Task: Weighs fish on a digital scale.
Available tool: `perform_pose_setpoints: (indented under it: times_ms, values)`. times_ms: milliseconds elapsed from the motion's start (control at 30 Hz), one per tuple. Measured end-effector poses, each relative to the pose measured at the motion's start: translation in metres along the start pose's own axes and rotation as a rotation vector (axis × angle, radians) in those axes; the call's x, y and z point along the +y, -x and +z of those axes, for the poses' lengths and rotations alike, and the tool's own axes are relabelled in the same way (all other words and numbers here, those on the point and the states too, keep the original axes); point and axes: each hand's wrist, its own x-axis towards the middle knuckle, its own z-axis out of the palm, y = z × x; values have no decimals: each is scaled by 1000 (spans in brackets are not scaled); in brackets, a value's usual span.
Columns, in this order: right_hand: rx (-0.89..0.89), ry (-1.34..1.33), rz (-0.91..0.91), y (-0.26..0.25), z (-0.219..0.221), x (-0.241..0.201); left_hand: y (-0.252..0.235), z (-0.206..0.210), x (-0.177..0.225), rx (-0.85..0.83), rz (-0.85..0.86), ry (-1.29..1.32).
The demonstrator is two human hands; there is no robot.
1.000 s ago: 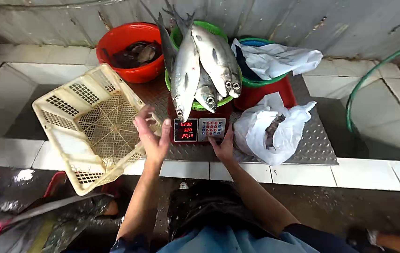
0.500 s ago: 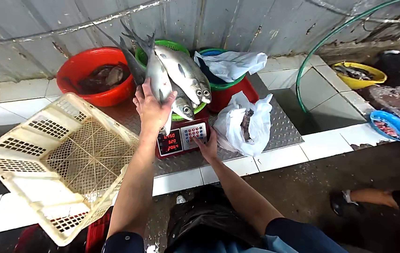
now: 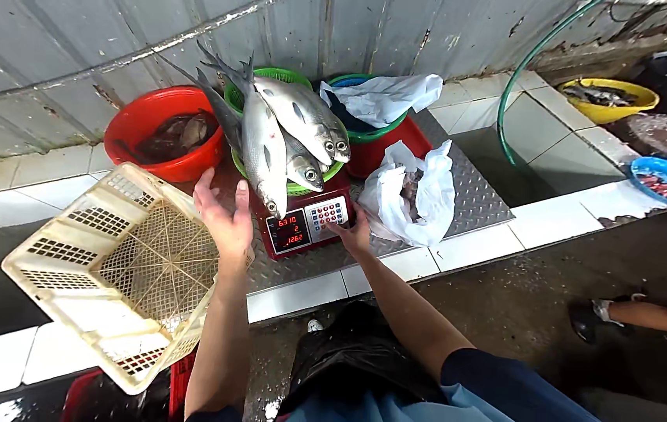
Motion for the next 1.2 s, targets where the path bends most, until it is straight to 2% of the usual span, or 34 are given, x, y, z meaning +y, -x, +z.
perform_pose_setpoints:
  times_ms: [100,200,333,500,667,833,933,1100,1200]
  values:
    - [20,6,-28,3,0,1,22,-20,-31,-45,-96,-73]
    - [78,-174,92,-6,1,-13,43,-33,-50,-87,-130,-250]
    - [218,-208,186,-15,6,-21,52,-40,-50,-143,-140,-387]
    - [198,-325,281,-18,3,-21,51,-41,-50,-176,-199,-386]
    - [99,-229,94,-6,3,-9,53,-38,-47,-223,-250,-497]
    - [64,-37,132,4,7,-12,52,-36,-45,-261,-271,-549]
    - [118,-82,134,0,10,-11,51,-35,-48,-261,-262,-546]
    - [43,-41,61,1,3,2,53,-35,-51,-261,-238,-554]
    - [57,-32,47,0,2,7,54,-33,-51,-262,-235,-574]
